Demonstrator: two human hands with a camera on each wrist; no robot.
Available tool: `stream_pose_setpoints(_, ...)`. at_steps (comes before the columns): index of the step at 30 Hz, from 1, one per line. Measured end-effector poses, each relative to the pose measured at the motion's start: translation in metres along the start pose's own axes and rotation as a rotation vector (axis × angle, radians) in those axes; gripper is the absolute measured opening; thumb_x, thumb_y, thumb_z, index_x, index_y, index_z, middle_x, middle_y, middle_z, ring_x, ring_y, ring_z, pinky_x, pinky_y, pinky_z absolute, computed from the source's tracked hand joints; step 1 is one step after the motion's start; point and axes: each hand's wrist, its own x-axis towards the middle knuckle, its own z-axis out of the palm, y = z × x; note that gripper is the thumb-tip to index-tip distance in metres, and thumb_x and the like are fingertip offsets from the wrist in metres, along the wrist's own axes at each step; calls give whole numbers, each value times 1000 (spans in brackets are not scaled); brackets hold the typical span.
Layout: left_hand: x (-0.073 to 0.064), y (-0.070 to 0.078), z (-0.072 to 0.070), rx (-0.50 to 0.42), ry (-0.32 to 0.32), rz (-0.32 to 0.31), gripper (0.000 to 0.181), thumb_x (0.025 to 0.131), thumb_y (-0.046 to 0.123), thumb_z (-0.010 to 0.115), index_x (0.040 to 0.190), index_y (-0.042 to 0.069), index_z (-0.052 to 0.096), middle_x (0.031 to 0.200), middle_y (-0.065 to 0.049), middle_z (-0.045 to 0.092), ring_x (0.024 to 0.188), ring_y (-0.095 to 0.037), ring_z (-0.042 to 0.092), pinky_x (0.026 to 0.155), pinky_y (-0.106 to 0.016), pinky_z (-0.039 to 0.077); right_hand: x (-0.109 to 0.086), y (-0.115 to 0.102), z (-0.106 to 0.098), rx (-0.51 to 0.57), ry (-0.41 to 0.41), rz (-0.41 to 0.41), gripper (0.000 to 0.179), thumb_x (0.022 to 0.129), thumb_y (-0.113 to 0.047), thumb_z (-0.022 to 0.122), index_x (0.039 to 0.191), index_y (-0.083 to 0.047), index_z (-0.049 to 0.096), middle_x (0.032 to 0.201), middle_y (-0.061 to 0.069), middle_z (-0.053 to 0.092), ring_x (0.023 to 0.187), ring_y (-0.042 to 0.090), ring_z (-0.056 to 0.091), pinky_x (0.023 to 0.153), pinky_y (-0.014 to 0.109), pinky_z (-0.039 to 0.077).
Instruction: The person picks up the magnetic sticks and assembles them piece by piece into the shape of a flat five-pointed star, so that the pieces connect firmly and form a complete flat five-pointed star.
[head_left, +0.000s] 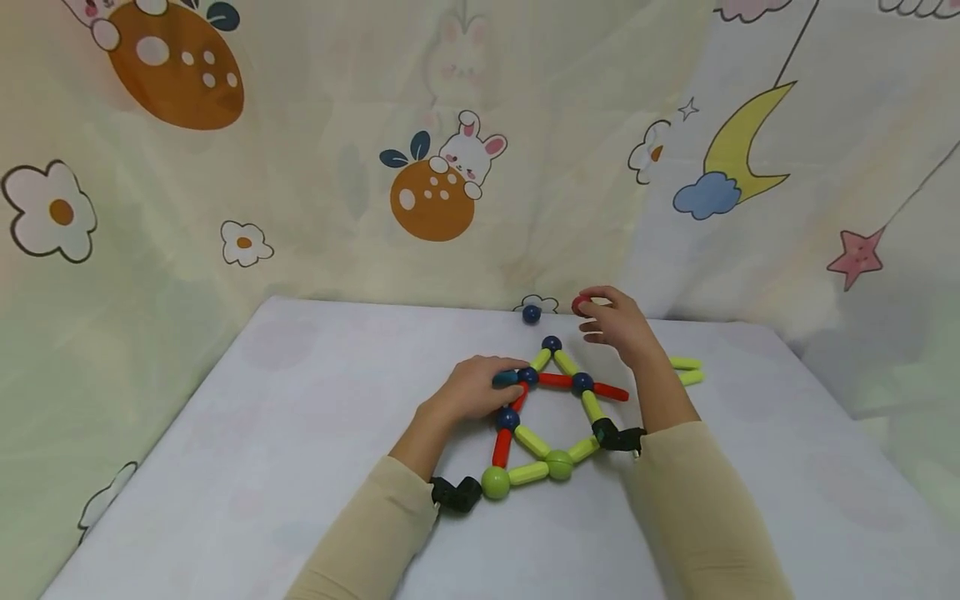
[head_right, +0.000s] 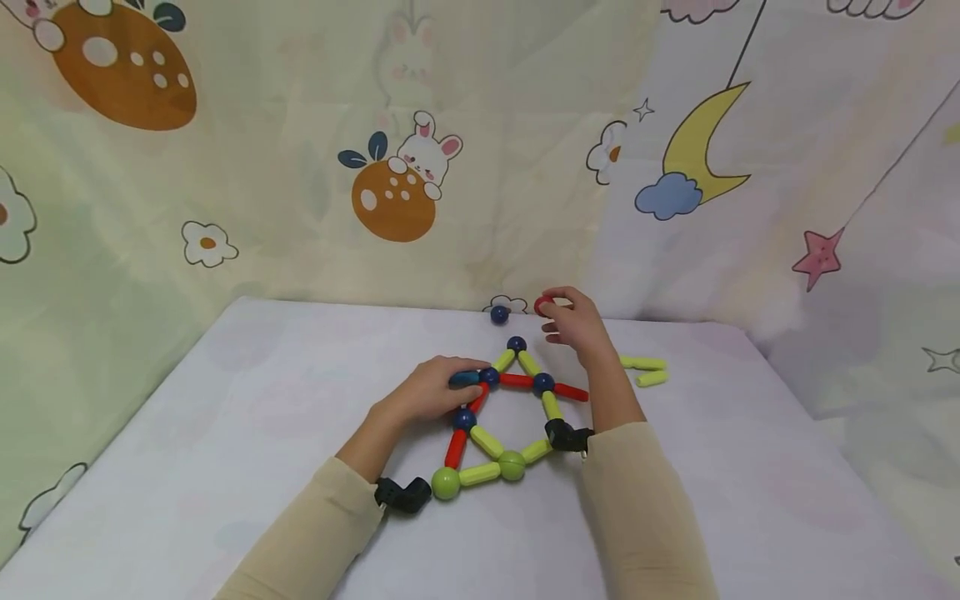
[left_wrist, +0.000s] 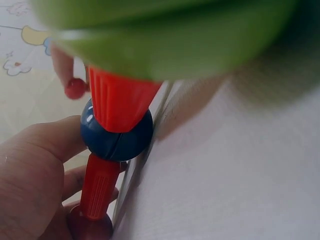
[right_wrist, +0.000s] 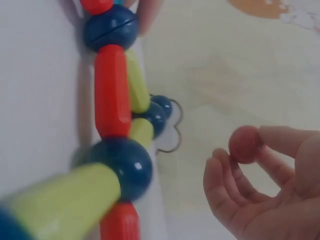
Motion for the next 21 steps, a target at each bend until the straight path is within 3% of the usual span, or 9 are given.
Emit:
stream_pose_setpoints(4, -1, -1, 2, -6, -5, -5, 45, 101, 37, 63, 145, 31, 60, 144, -3, 64, 121, -26, 57, 106, -47, 48, -18, 5, -10, 40, -43, 7, 51, 111, -33, 46, 156, -11, 37, 151, 21, 47, 126, 41, 56, 98, 32, 57)
stream_pose_setpoints(8, -2, -2, 2, -24, -2, -7, 44, 101, 36, 63, 145, 31, 61, 143, -3, 64, 120, -27, 57, 105, -47, 49, -35, 16, -20, 88, -75, 27, 54, 112, -39, 37, 157, -9, 33, 140, 21, 47, 110, 28, 59, 86, 22, 58)
stream_pose_setpoints(12, -1, -1, 3, -32, -2, -10, 44, 101, 36, 63, 145, 32, 61, 144, -3, 63, 120, -27, 56, 105, -48, 49, -50, 30, -31, 103, -77, 28, 58, 112, -46, 35, 151, -3, 35, 120, 15, 50, 94, 17, 60, 82, 20, 57)
stream_pose_setpoints(16, -1, 0, 3, -31, -1, -10, 44, 101, 37, 63, 145, 33, 61, 144, -4, 63, 119, -27, 56, 105, -48, 49, -64, 41, -41, 104, -65, 21, 56, 110, -50, 37, 140, -2, 40, 112, 12, 54, 89, 14, 61, 81, 20, 57)
stream_pose_setpoints(21, -2, 1, 1, -36, 6, -3, 44, 101, 36, 64, 145, 32, 61, 143, -3, 64, 119, -28, 56, 105, -49, 49, -79, 51, -50, 104, -63, -13, 34, 111, -34, 39, 127, -4, 43, 108, 10, 59, 84, 16, 62, 78, 23, 58)
